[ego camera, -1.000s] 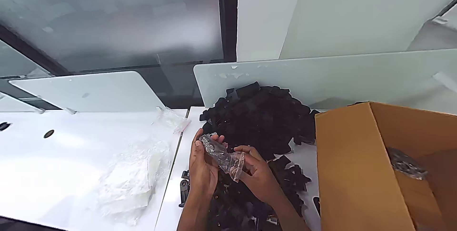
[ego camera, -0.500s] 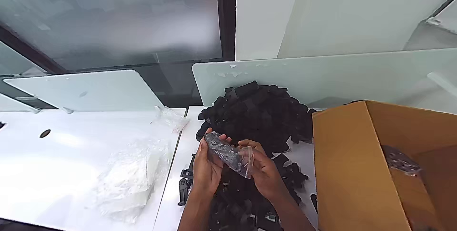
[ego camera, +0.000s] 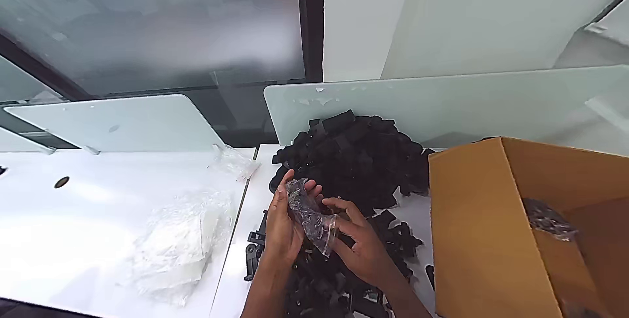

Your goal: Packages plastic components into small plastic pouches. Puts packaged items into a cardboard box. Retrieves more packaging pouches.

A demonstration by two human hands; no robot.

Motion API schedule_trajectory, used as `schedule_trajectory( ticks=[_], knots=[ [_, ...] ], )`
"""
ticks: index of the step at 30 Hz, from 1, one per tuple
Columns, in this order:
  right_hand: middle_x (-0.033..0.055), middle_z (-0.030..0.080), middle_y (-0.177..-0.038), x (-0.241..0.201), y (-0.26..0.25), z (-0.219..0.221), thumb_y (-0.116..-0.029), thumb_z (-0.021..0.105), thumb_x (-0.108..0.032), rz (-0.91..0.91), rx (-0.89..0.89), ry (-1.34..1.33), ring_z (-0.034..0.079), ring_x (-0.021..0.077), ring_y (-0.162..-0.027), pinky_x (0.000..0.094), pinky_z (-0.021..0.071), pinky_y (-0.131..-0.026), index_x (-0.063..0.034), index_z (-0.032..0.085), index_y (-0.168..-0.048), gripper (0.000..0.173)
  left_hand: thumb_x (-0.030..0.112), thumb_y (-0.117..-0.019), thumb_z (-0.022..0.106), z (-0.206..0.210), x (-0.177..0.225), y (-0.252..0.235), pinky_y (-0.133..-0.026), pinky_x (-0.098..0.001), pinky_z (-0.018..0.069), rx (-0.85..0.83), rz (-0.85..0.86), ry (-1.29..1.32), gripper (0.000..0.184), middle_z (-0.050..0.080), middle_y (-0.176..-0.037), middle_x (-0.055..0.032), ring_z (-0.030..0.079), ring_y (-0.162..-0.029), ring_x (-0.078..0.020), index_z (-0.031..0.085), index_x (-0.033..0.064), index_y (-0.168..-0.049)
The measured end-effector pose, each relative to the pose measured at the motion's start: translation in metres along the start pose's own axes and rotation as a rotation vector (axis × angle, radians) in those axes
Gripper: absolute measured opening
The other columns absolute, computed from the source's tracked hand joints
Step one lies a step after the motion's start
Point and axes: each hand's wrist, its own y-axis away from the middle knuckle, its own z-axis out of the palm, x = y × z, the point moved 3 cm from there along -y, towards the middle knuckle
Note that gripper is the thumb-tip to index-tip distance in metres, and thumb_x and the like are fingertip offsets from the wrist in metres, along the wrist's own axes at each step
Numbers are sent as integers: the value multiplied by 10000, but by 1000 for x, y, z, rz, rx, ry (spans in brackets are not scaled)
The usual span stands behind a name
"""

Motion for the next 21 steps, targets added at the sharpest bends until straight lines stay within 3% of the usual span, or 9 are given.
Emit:
schedule_trajectory(
  ticks=[3,7,10,13,16,19,21],
  knots=[
    [133,589,-1389,0,-1,-1,-993,642,-195,-36,87,-65,565,177,-1286,307,514,-1065,-41,768,-1049,207,364,-1131,224,-3,5,-4,-937,-508,596,-19,-1,-78,532,676,-1216,-251,709,-1083,-380,278,90,-1584],
    [103,581,-1411,-3,-4,-1,-1012,636,-187,28,111,-424,564,178,-1295,321,521,-1065,-27,744,-1152,238,293,-1136,251,-9,4,-8,-889,-457,621,-14,37,-197,498,695,-1176,-208,729,-1030,-309,386,10,-1522],
    [108,565,-1424,-1,0,-1,-999,633,-156,73,129,-349,549,174,-1311,315,518,-1067,-27,748,-1124,213,254,-1134,292,-9,4,-11,-809,-380,635,51,133,-301,453,692,-1115,-138,729,-934,-214,447,19,-1488],
    [115,538,-1460,-10,2,-3,-1011,646,-239,74,37,-328,514,202,-1359,341,500,-1098,-57,762,-1081,227,220,-1131,303,-10,13,-15,-773,-421,647,71,269,-401,431,715,-1014,-165,742,-865,-252,518,-29,-1410],
    [127,525,-1460,-6,5,-7,-1019,631,-239,25,3,-181,503,195,-1368,322,503,-1092,-64,754,-1044,216,228,-1132,302,-14,20,-21,-818,-437,629,95,308,-469,421,724,-1024,-161,735,-923,-257,590,-25,-1305],
    [125,533,-1457,-9,5,-9,-1024,627,-220,4,-15,-189,512,208,-1363,334,507,-1094,-69,759,-1066,205,243,-1135,276,-12,19,-23,-798,-456,634,90,279,-410,411,731,-1015,-176,743,-924,-289,579,-18,-1231],
    [112,537,-1443,-11,5,-10,-1027,618,-222,4,-10,-156,535,171,-1320,302,516,-1066,-83,761,-1085,207,253,-1138,255,-11,17,-24,-771,-465,641,90,242,-337,407,726,-1005,-180,748,-900,-310,545,-9,-1253]
  ],
)
